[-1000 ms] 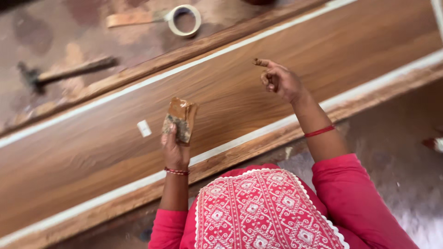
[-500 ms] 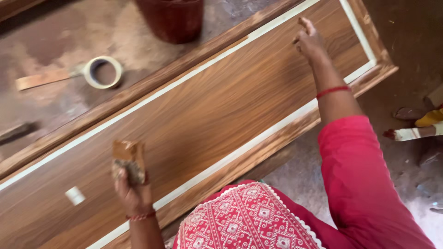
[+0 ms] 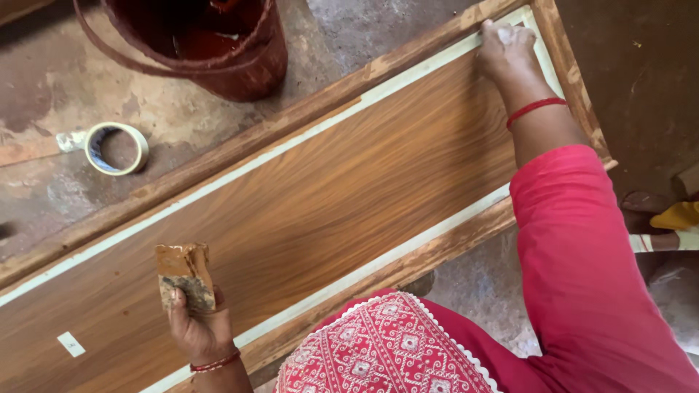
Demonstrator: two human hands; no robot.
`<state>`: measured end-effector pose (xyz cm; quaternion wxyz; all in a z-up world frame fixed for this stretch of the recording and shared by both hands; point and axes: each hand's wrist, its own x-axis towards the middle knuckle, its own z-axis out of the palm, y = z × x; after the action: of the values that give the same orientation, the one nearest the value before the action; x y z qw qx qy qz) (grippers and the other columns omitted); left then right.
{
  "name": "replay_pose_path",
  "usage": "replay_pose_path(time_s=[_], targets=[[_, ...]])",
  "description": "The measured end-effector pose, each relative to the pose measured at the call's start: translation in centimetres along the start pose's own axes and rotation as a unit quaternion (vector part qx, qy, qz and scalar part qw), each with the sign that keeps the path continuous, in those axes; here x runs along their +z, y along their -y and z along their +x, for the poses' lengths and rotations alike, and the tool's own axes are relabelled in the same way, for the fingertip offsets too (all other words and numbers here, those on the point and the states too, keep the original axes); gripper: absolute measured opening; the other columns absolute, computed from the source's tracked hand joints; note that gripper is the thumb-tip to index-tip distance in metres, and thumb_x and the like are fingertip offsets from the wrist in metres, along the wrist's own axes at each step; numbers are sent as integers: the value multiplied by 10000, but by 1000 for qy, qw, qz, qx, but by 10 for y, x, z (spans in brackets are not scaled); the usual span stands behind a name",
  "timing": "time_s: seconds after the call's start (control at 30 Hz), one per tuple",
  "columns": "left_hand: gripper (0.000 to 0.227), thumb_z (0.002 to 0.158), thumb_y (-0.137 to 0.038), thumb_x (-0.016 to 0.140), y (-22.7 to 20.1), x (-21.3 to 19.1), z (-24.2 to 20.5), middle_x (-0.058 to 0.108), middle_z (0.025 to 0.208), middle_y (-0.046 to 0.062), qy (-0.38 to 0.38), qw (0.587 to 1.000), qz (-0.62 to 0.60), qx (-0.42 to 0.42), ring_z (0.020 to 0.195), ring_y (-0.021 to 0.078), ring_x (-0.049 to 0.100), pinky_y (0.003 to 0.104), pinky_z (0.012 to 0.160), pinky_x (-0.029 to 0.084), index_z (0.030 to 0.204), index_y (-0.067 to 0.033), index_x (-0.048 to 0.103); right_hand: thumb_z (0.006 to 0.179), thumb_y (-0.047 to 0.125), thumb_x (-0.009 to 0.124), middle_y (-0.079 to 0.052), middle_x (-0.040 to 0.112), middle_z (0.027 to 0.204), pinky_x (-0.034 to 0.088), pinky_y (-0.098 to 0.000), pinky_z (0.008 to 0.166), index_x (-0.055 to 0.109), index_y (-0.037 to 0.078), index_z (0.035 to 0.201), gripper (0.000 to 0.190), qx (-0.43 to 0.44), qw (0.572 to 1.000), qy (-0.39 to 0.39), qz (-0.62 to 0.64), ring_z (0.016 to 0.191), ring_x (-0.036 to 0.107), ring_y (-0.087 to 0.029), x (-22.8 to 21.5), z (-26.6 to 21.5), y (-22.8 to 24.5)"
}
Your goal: The person applies a brown paste-like substance along the taped edges of a wooden panel using a small rectangular tool. They smooth the material into the seams and corners, then lift and reposition the panel to continue the application on different sides.
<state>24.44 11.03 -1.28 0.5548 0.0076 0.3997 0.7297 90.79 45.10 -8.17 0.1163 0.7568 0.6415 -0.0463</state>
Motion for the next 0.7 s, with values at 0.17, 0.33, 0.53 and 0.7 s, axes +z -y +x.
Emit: replay_pose_path(time_s=[0.17,0.33,0.53,0.7], targets=[[247,1107,-127,605,0,-1,5,727,1280,77,6,1000,-16,-3,1106,215,709,371,872,584,1342,-61,645,909,171,577,-256,723,1124,460,-512,976,739,13,1129,316,84,994,75,8,1117,659,-397,17,35,21],[253,1126,-122,602,-14,-3,9,717,1308,86,5,1000,-28,3,1143,217,700,369,927,581,1365,-49,641,921,181,572,-176,671,953,431,-427,750,637,55,1007,166,191,959,80,194,872,599,-299,74,80,36],[290,1103,-124,597,-18,4,13,735,1286,119,23,1000,-15,4,1123,238,710,371,910,588,1369,-15,633,936,192,567,-80,608,748,395,-325,479,516,105,862,125,332,543,-56,769,578,527,-180,120,118,27],[272,1134,-119,598,-11,15,10,728,1295,116,25,1000,-2,-7,1127,236,711,373,940,591,1383,-16,633,1000,190,503,-39,535,674,319,-296,408,511,87,871,166,169,172,-97,966,477,425,-139,105,89,8]])
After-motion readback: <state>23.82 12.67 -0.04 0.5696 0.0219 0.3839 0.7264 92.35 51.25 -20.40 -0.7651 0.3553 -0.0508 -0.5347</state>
